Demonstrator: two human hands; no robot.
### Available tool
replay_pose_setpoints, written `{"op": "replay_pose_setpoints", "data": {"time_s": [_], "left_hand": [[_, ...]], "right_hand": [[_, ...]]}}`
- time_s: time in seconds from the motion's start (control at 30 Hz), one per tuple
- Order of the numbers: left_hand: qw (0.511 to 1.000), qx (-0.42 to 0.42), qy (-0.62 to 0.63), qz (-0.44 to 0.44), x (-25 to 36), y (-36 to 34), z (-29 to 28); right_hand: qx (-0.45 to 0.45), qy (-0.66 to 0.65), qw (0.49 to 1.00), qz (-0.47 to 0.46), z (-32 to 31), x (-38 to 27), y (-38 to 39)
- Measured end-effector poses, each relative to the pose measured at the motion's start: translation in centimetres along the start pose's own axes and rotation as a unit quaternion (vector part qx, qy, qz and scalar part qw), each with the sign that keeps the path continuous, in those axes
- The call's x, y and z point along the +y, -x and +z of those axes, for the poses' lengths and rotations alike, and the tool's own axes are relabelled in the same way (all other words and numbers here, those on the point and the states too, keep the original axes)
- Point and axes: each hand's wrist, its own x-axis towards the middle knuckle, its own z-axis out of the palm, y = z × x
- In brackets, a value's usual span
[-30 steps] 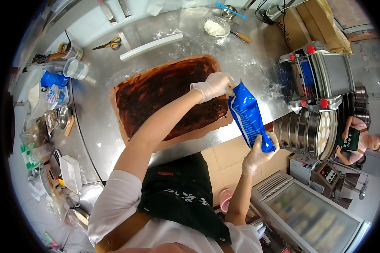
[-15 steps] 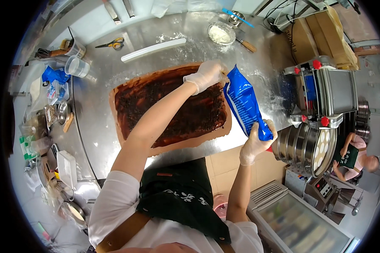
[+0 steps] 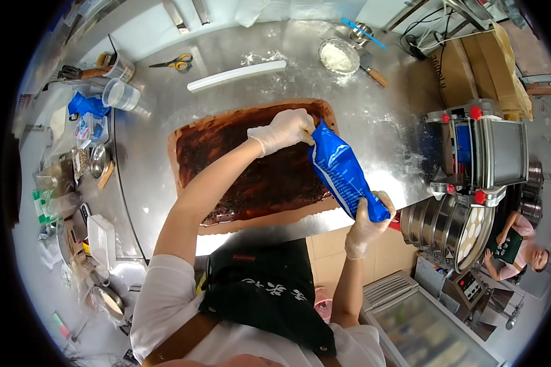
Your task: The person sprinkles red beans from a blue bag over a sheet of dough covered in red bean paste, spreads the beans evenly by hand, and then rolls the dough into a long cylinder.
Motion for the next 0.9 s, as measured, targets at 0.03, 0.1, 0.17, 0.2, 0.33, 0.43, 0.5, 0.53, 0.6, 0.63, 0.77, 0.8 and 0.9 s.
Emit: {"op": "replay_pose_setpoints", "data": {"time_s": [0.03,0.1,0.17,0.2,0.33,0.43,0.5,0.53,0.6,0.63,0.77,0.8,0.9], "left_hand": [[1.0,0.002,0.0,-0.006,-0.6,0.8,0.2],[0.995,0.087,-0.052,-0.012,-1.7,2.5,0.5],[0.997,0.065,-0.022,0.044,-2.7,3.4,-2.8],[0.997,0.076,-0.012,0.011,-2.9,4.0,-3.6],[0.996,0.079,-0.002,-0.031,-3.2,5.8,-6.8],[0.993,0.111,0.013,-0.049,-4.4,6.7,-8.8],[0.99,0.137,0.006,-0.045,-4.5,7.2,-8.4],[0.987,0.158,-0.001,-0.039,-4.5,7.2,-8.1],[0.985,0.16,0.003,-0.071,-4.2,6.8,-9.1],[0.983,0.157,0.006,-0.101,-3.8,6.4,-9.6],[0.983,0.18,-0.04,-0.022,-3.2,3.1,-7.3],[0.983,0.181,-0.037,-0.02,-2.7,2.0,-7.2],[0.99,0.114,0.038,-0.072,-1.7,-0.4,-7.2]], "right_hand": [[-0.005,-0.001,1.0,0.004,0.9,-0.3,0.2],[-0.047,-0.008,0.999,0.023,2.6,-1.1,0.4],[-0.06,-0.017,0.998,0.003,3.8,-1.0,0.4],[-0.065,-0.032,0.997,0.016,4.4,-1.1,0.5],[-0.087,-0.048,0.994,0.035,7.1,-1.3,0.7],[-0.096,-0.074,0.992,0.029,9.0,-1.7,0.9],[-0.104,-0.057,0.993,0.02,10.0,-1.8,0.9],[-0.105,-0.051,0.993,0.005,10.4,-2.3,0.9],[-0.099,-0.072,0.992,0.003,10.6,-2.4,1.0],[-0.088,-0.094,0.992,0.003,10.5,-2.4,0.9],[-0.036,-0.059,0.998,-0.005,10.4,-3.7,-0.1],[-0.027,-0.018,0.999,-0.01,10.0,-4.2,-0.4],[0.006,0.001,1.0,-0.011,9.1,-4.1,-1.1]]}}
